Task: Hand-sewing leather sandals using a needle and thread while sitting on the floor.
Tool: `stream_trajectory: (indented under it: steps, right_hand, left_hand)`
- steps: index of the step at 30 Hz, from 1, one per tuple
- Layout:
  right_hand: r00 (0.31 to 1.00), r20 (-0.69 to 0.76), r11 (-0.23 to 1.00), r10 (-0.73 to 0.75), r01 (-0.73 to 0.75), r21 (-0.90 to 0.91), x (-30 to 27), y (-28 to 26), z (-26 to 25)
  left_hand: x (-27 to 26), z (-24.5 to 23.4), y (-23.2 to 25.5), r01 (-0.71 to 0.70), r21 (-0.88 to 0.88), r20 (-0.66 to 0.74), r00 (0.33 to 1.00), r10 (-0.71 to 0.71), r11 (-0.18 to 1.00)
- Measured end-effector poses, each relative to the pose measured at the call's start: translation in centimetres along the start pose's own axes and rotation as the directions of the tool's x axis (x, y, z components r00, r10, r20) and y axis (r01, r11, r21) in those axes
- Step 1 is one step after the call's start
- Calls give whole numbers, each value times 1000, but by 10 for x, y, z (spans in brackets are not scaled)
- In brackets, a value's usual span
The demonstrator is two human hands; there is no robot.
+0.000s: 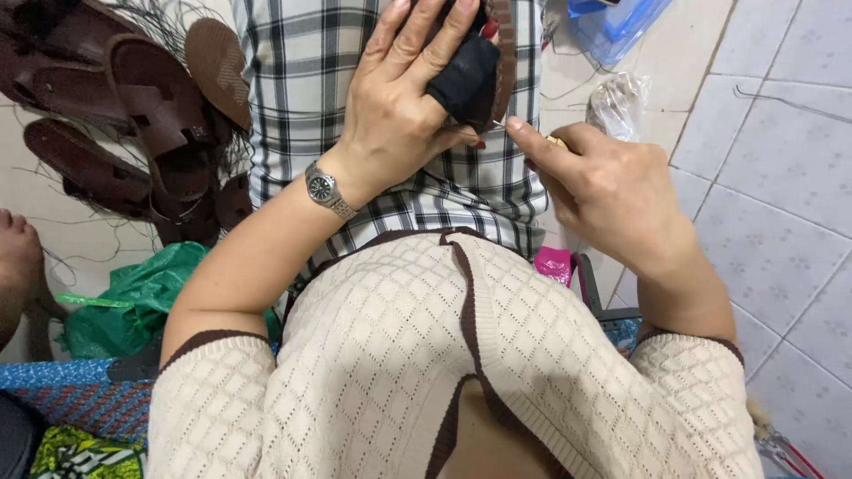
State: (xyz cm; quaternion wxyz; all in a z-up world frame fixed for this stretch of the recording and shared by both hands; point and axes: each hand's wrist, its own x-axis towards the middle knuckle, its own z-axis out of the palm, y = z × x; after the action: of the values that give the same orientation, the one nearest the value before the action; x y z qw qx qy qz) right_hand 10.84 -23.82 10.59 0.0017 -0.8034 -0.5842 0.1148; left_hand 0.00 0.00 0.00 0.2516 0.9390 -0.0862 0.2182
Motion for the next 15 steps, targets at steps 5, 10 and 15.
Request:
stream_trajectory:
  steps: [5,10,15]
  right_hand:
    - [997,-58,996,-54,58,72,15,-3,12]
    - [980,-173,974,-93,125,186,29,1,25]
    - [956,-276,930,-103,190,313,10,0,46]
  left_hand:
    - [-8,16,-18,-42,-36,-4,999,42,998]
    - [-14,23,-21,-18,2,-1,1000,18,1000]
    - [-19,9,11,148,40,-269,954,-132,988]
